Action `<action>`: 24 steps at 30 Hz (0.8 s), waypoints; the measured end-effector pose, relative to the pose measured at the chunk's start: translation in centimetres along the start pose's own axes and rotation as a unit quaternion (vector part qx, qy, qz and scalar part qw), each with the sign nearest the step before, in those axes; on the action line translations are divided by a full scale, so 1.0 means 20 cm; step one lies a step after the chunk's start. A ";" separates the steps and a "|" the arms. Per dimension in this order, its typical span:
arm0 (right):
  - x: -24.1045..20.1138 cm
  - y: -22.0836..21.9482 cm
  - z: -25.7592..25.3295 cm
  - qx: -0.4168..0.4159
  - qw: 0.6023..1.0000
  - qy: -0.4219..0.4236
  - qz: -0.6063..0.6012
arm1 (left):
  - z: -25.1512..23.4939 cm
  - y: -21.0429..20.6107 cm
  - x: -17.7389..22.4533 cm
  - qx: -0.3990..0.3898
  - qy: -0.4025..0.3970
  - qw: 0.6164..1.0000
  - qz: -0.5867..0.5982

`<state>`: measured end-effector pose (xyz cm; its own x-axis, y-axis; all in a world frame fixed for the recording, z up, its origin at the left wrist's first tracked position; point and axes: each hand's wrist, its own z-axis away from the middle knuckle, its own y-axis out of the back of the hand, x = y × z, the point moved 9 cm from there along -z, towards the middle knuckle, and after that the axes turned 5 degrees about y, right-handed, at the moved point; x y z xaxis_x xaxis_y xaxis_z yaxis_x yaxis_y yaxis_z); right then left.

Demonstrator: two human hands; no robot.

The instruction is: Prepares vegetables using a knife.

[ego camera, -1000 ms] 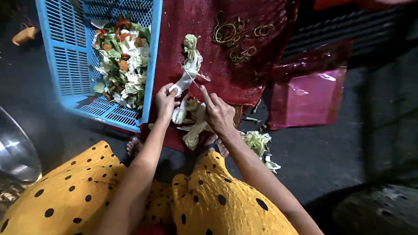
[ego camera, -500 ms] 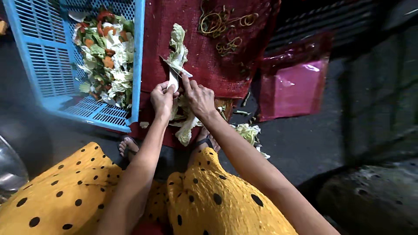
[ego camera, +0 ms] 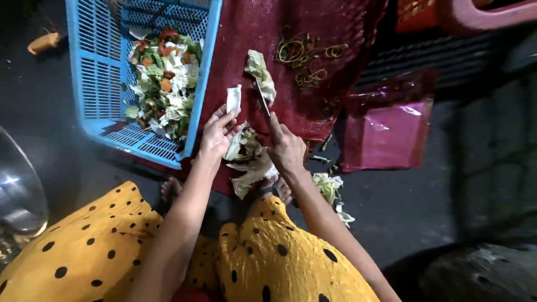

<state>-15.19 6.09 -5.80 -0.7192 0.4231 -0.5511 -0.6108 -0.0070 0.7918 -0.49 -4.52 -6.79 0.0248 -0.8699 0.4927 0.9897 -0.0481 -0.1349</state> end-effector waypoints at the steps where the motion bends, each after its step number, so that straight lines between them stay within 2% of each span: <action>1: 0.02 0.02 0.03 0.009 1.000 -0.011 -0.012 | -0.04 -0.02 -0.03 -0.002 0.003 1.000 0.001; 4: 0.05 0.04 0.11 0.020 0.999 -0.026 -0.033 | -0.12 -0.05 -0.08 0.020 0.004 0.999 -0.032; 7: 0.04 0.02 0.13 0.053 0.998 -0.013 -0.036 | -0.16 -0.07 -0.10 0.028 0.008 0.993 -0.116; 11: -0.07 0.03 0.11 0.139 0.987 0.075 0.005 | -0.19 -0.08 -0.08 0.036 0.018 0.982 -0.183; 14: -0.18 0.05 0.09 0.179 0.971 0.155 0.011 | -0.16 -0.11 -0.06 0.067 0.013 0.980 -0.186; 16: -0.23 0.05 0.07 0.191 0.964 0.186 0.018 | -0.14 -0.14 -0.06 0.059 -0.008 0.983 -0.176; 19: -0.26 0.06 0.05 0.198 0.957 0.208 0.030 | -0.14 -0.18 -0.06 0.039 -0.039 0.983 -0.178; 24: -0.24 0.09 0.07 0.222 0.951 0.216 0.023 | -0.08 -0.22 -0.05 0.060 -0.022 0.989 -0.136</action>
<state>-12.37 5.31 -1.41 -0.8695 0.0202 -0.4935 -0.4440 0.4061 0.7987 -5.16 -4.18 -8.03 -0.2413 -0.8100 0.5345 0.9701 -0.2169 0.1093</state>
